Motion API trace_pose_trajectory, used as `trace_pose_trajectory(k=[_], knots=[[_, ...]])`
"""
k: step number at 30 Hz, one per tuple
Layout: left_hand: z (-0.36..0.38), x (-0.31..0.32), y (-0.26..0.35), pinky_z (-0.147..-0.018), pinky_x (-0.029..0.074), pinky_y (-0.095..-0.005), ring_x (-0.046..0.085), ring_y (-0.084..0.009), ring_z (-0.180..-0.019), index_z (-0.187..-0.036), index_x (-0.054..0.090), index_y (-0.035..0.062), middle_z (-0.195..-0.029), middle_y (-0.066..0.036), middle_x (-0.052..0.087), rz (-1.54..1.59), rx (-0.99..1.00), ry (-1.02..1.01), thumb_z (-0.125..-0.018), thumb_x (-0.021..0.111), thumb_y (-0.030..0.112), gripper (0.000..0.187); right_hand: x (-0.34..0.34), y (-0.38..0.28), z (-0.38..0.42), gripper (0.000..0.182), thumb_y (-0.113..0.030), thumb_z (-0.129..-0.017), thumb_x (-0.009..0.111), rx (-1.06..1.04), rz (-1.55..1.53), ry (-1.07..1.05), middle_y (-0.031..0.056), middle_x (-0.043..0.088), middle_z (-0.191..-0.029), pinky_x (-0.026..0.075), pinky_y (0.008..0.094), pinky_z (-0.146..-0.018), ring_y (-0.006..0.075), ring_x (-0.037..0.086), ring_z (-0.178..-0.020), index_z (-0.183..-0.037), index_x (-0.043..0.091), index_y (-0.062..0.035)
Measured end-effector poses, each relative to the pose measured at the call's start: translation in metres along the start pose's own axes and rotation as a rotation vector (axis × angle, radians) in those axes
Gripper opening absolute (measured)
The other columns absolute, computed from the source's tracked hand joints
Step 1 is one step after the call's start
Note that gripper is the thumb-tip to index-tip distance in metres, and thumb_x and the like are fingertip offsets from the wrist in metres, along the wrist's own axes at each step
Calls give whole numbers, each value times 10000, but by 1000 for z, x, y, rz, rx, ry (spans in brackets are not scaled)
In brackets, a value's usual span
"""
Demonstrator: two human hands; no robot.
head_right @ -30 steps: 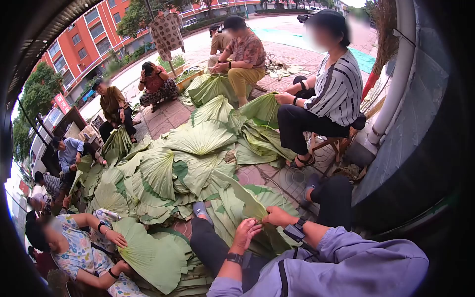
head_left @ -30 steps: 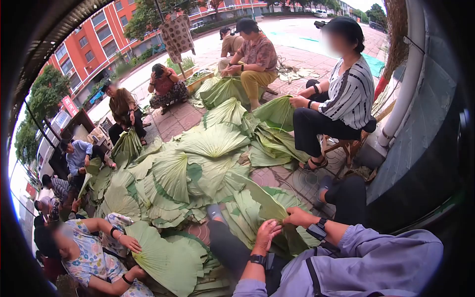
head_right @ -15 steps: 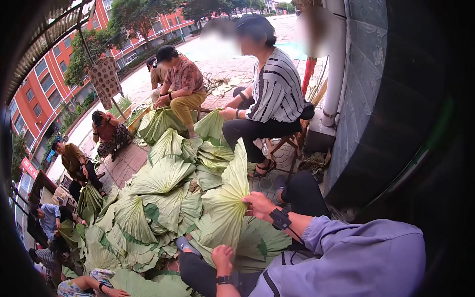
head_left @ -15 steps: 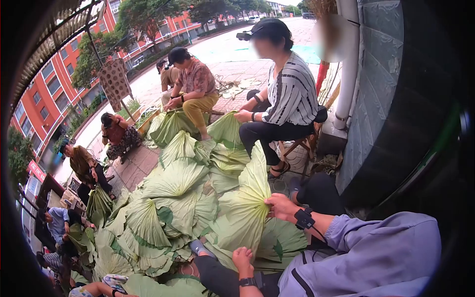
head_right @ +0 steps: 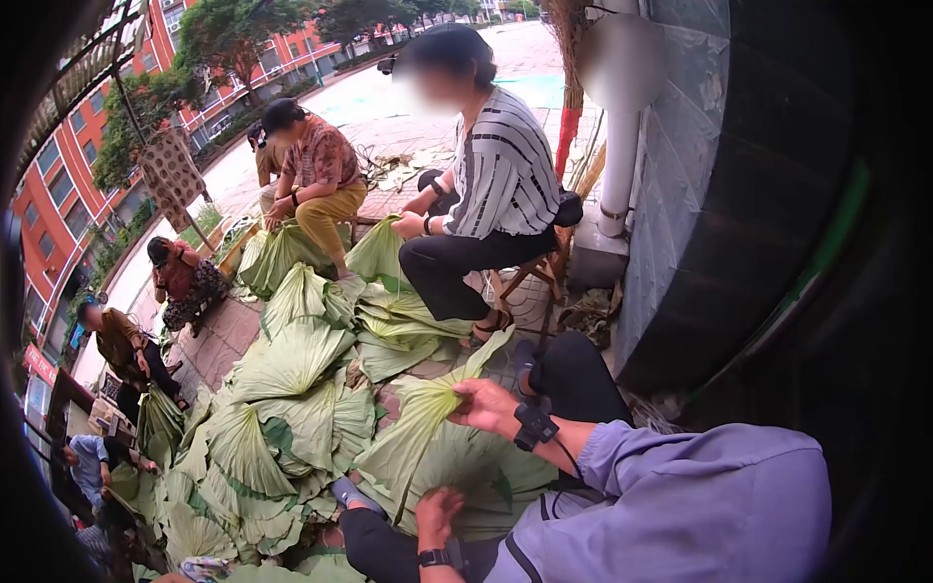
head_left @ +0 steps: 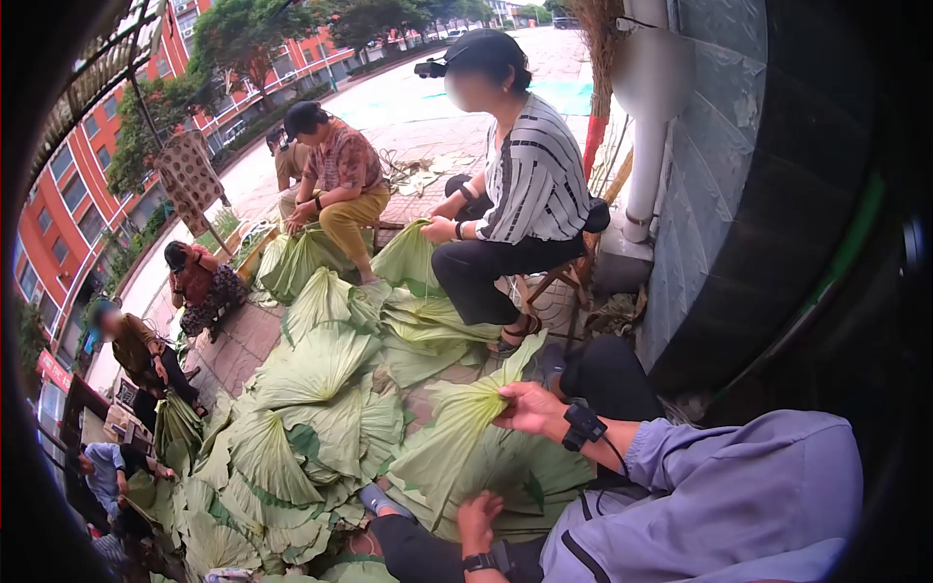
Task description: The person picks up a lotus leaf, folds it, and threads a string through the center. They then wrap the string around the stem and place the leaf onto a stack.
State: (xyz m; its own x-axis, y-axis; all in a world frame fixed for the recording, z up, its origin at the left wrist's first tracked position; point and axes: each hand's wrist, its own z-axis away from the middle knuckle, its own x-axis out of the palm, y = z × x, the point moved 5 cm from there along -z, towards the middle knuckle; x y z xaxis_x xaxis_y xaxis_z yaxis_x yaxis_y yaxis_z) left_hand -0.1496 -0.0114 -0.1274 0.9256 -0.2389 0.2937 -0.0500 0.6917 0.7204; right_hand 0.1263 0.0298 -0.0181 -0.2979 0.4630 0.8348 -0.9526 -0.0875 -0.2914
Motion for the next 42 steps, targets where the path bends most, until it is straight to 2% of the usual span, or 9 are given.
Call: trace_pose_trajectory(k=[4,13,16,23,26,28,31,39,42], knots=[[9,25,25,-797,573,-445,712,-321,-936,-1235,595,-15,-1053,-140,679,81,93,-3,-917,690,142,367,2,8,8,214,-98,-902,684,-1,145,44,116,695,-1115,501,537,-1019,304,671,-1054,-1105,642,-46],[6,-4,34,-885,553,-483,703,-337,-1016,-1248,599,32,-1123,-128,698,468,344,-2,-930,696,158,355,-3,15,20,313,-55,-912,591,41,515,49,115,692,-1124,531,567,-962,297,691,-1012,-1223,591,-18],[-1,-8,29,-882,562,-490,700,-327,-1016,-1248,598,40,-1154,-113,695,489,319,39,-995,651,224,318,1,11,22,405,-41,-908,591,-8,620,-10,114,659,-1201,531,585,-955,302,685,-1037,-1309,535,-56],[-4,-7,22,-818,574,-423,723,-271,-919,-1194,630,46,-1090,-87,708,378,252,63,-994,682,275,309,22,7,28,431,-33,-890,582,-45,634,-39,135,674,-1224,549,600,-934,318,691,-1068,-1318,541,-25],[-2,0,19,-810,578,-379,727,-257,-893,-1179,639,43,-1093,-84,705,287,131,11,-997,683,368,375,28,-6,25,427,-33,-904,587,-66,672,-29,131,678,-1207,559,572,-917,301,707,-1007,-1327,534,-27],[-5,5,7,-837,576,-386,708,-274,-1000,-1232,605,33,-1173,-121,693,170,-49,-83,-1000,669,426,461,32,-14,27,412,-35,-903,589,-78,661,-15,134,684,-1192,570,563,-894,301,712,-988,-1312,546,-22],[-5,14,-1,-839,574,-363,707,-247,-1004,-1225,609,39,-1166,-111,690,12,-166,-197,-998,660,477,496,24,-27,25,371,-39,-904,595,-114,654,26,139,693,-1153,597,537,-826,303,721,-945,-1273,571,-14],[-11,14,-10,-811,555,-275,694,-148,-964,-1234,629,46,-1139,-64,691,-158,-83,-260,-1002,670,428,449,-9,-59,18,264,-68,-911,619,-208,557,156,149,678,-1123,567,595,-860,330,691,-992,-1168,572,-29],[-10,15,-5,-797,548,-261,691,-137,-956,-1236,635,48,-1136,-58,693,-166,-63,-231,-1004,674,397,421,-16,-68,17,307,-154,-909,648,-246,536,192,152,668,-1152,487,614,-982,348,655,-1066,-1183,589,-29]])
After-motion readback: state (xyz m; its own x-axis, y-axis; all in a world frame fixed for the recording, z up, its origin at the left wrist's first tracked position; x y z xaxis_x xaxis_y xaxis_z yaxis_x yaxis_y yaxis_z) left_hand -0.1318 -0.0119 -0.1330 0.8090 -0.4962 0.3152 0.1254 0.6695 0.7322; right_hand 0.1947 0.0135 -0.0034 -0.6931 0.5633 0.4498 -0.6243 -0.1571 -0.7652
